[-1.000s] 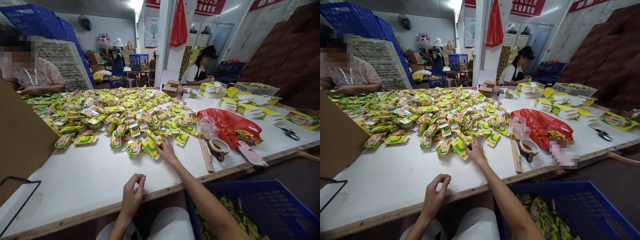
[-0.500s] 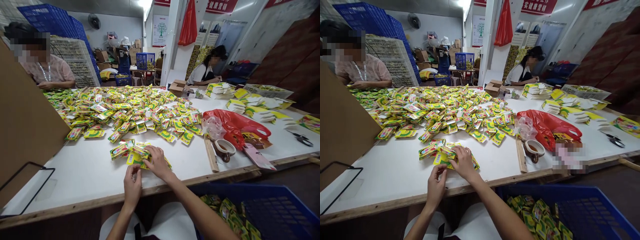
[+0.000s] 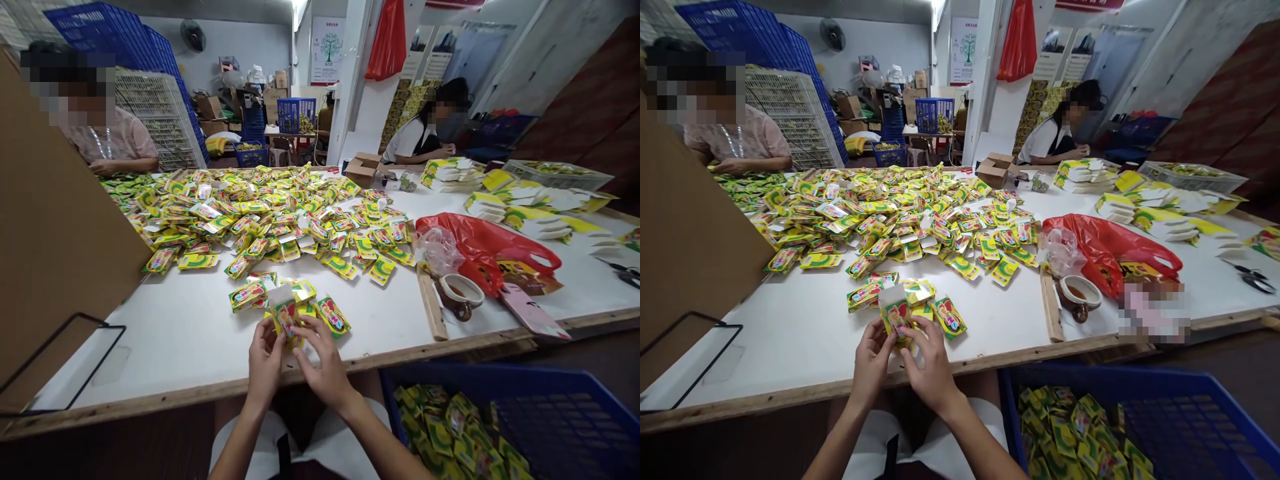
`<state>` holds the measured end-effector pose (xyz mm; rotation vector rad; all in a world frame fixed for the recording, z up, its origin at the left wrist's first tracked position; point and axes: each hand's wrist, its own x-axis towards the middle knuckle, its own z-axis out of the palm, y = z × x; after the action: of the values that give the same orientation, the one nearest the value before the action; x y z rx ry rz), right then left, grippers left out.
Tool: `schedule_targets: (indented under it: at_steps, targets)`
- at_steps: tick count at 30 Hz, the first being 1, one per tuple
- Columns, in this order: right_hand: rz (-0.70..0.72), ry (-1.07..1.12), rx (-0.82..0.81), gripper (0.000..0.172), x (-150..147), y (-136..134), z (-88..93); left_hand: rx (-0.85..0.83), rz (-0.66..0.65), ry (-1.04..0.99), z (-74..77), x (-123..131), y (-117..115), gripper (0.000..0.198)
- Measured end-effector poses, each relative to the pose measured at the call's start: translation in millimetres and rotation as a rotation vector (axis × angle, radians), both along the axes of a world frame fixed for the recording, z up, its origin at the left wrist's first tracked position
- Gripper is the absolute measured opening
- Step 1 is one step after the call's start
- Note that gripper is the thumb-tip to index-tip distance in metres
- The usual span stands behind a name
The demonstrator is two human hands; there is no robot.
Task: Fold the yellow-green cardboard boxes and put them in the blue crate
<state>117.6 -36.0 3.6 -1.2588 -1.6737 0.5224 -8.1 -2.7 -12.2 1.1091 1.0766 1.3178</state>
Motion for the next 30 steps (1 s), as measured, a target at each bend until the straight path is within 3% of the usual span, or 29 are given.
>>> schedule_targets:
  at_steps: [4,8,13,17,23,27,30]
  targets:
    - [-0.043,0.271,-0.213,0.033,10,3,-14.3,-0.054,-0.202,0.063,-6.6,-17,2,0.033]
    - [-0.008,0.390,-0.315,0.039,16,15,-27.1,-0.065,-0.252,0.114,-9.9,-19,4,0.031]
    - [-0.007,0.418,-0.258,0.043,17,35,-30.7,-0.012,-0.238,0.122,-6.4,-6,17,0.029]
    - [-0.002,0.314,-0.165,0.046,19,34,-24.2,0.082,-0.214,0.170,-3.6,-3,13,0.041]
    - [0.055,0.089,0.074,0.041,26,-4,-23.0,0.428,-0.029,0.412,-32.3,-25,-20,0.039]
    - [0.131,0.116,0.164,0.044,26,-17,-22.5,0.705,-0.126,0.462,-39.5,-34,-28,0.050]
    - [0.136,0.139,0.188,0.044,25,-17,-20.7,0.762,-0.171,0.469,-33.2,-34,-26,0.053]
